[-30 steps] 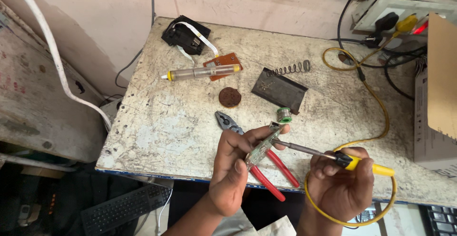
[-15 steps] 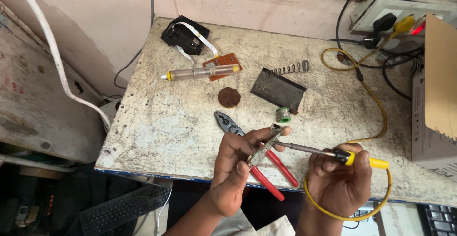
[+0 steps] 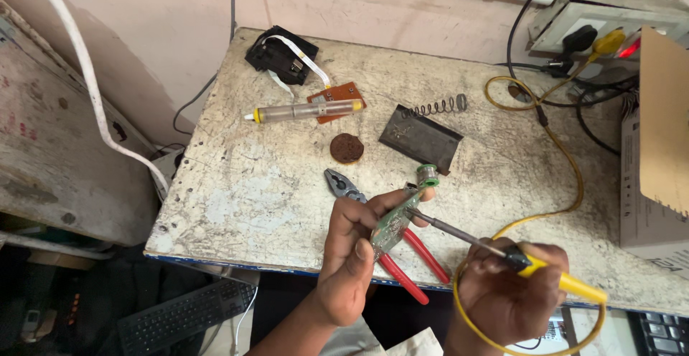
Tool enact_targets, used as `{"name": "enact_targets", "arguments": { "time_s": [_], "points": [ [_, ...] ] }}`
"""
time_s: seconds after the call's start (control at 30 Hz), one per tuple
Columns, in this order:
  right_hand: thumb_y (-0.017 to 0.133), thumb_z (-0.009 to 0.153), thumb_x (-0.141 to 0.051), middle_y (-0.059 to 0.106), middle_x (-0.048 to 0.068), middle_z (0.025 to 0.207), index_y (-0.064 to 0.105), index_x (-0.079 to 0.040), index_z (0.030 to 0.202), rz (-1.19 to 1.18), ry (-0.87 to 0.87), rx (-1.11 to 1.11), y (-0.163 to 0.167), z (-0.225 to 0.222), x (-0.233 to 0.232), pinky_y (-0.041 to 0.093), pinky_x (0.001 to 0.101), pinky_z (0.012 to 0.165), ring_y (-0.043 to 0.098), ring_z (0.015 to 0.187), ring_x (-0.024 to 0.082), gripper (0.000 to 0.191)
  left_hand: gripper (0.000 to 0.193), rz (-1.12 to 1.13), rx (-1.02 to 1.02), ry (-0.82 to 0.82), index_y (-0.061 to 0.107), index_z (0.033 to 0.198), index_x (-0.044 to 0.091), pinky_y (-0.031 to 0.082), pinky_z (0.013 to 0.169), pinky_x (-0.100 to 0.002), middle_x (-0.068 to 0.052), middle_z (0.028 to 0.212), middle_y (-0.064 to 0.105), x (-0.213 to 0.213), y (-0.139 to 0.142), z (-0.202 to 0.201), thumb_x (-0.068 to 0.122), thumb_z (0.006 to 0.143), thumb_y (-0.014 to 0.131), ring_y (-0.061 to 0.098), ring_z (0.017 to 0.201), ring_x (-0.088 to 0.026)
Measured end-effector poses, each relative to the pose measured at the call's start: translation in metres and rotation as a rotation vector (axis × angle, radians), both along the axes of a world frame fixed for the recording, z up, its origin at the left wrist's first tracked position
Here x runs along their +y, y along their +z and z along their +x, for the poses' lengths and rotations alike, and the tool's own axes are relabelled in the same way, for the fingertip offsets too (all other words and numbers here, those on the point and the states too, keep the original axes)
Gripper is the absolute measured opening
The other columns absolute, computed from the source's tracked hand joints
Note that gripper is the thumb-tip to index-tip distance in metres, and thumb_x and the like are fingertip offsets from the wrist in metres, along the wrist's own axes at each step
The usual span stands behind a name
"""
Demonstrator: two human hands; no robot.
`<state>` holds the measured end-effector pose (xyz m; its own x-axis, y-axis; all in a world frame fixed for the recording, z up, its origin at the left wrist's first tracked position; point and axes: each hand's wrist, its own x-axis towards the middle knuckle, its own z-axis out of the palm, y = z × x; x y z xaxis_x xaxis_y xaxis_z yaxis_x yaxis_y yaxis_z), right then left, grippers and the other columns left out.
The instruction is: The person solders a green circuit board at a cluttered workbench, holding the board in one hand and a soldering iron in the other while feeding solder wire. They reposition and flip the board, use pliers to grip a component, and continue soldering different points on the board.
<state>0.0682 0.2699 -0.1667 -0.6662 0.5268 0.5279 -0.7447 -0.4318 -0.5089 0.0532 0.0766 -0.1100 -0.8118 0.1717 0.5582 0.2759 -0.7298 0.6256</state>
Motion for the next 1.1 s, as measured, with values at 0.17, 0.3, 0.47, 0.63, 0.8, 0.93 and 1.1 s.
{"name": "enact_targets", "arguments": {
  "time_s": [0.17, 0.3, 0.47, 0.63, 0.8, 0.93, 1.1],
  "points": [
    [0.058, 0.119, -0.034, 0.068, 0.020, 0.080, 0.057, 0.001, 0.112, 0.115, -0.098, 0.104, -0.002, 0.005, -0.009, 0.055, 0.0311, 0.063, 0.068, 0.067, 0.022, 0.036, 0.035, 0.011, 0.001, 0.007, 0.038, 0.121, 0.007, 0.030, 0.129, -0.046, -0.036, 0.158, 0.045, 0.000, 0.001, 0.000, 0.040, 0.115, 0.047, 0.043, 0.154, -0.034],
    [0.058, 0.119, -0.033, 0.068, 0.021, 0.080, 0.055, -0.001, 0.113, 0.142, -0.168, 0.066, -0.001, 0.009, -0.015, 0.056, 0.0327, 0.067, 0.069, 0.068, 0.024, 0.033, 0.036, 0.022, 0.009, 0.011, 0.038, 0.121, 0.007, 0.028, 0.131, -0.047, -0.038, 0.157, 0.045, 0.002, 0.003, 0.000, 0.041, 0.115, 0.047, 0.043, 0.154, -0.035],
    [0.054, 0.120, -0.034, 0.069, 0.016, 0.079, 0.059, 0.001, 0.111, 0.056, -0.042, 0.102, 0.001, 0.004, -0.006, 0.055, 0.0291, 0.063, 0.068, 0.066, 0.020, 0.036, 0.035, 0.022, 0.011, -0.004, 0.038, 0.121, 0.007, 0.032, 0.128, -0.049, -0.039, 0.155, 0.046, 0.003, 0.002, 0.000, 0.041, 0.115, 0.047, 0.047, 0.150, -0.036],
    [0.050, 0.123, -0.028, 0.068, 0.011, 0.082, 0.060, 0.002, 0.105, -0.111, 0.169, -0.039, 0.009, -0.001, 0.007, 0.050, 0.0276, 0.064, 0.066, 0.070, 0.016, 0.037, 0.031, 0.028, 0.025, -0.052, 0.037, 0.122, 0.010, 0.041, 0.124, -0.053, -0.039, 0.157, 0.046, 0.003, -0.003, 0.000, 0.039, 0.117, 0.044, 0.058, 0.134, -0.033],
    [0.051, 0.123, -0.026, 0.067, 0.006, 0.085, 0.064, 0.003, 0.106, -0.169, 0.156, -0.168, 0.020, -0.004, 0.006, 0.044, 0.0272, 0.062, 0.062, 0.068, 0.013, 0.036, 0.031, 0.043, 0.005, -0.091, 0.037, 0.120, 0.010, 0.040, 0.124, -0.054, -0.038, 0.156, 0.045, 0.001, -0.007, 0.001, 0.040, 0.116, 0.044, 0.058, 0.133, -0.033],
    [0.051, 0.123, -0.025, 0.068, 0.006, 0.083, 0.066, 0.003, 0.105, -0.142, 0.159, -0.157, 0.026, -0.007, 0.005, 0.044, 0.0260, 0.060, 0.062, 0.067, 0.012, 0.037, 0.031, 0.033, -0.009, -0.097, 0.036, 0.119, 0.010, 0.041, 0.123, -0.055, -0.038, 0.154, 0.047, 0.002, -0.008, 0.001, 0.039, 0.116, 0.045, 0.059, 0.133, -0.033],
    [0.050, 0.124, -0.025, 0.068, 0.007, 0.080, 0.066, 0.004, 0.106, -0.156, 0.171, -0.145, 0.023, -0.008, 0.006, 0.044, 0.0255, 0.058, 0.062, 0.065, 0.013, 0.038, 0.032, 0.041, -0.023, -0.114, 0.036, 0.119, 0.010, 0.041, 0.123, -0.053, -0.038, 0.154, 0.048, 0.000, -0.004, 0.000, 0.040, 0.116, 0.045, 0.059, 0.133, -0.032]
  ]
}}
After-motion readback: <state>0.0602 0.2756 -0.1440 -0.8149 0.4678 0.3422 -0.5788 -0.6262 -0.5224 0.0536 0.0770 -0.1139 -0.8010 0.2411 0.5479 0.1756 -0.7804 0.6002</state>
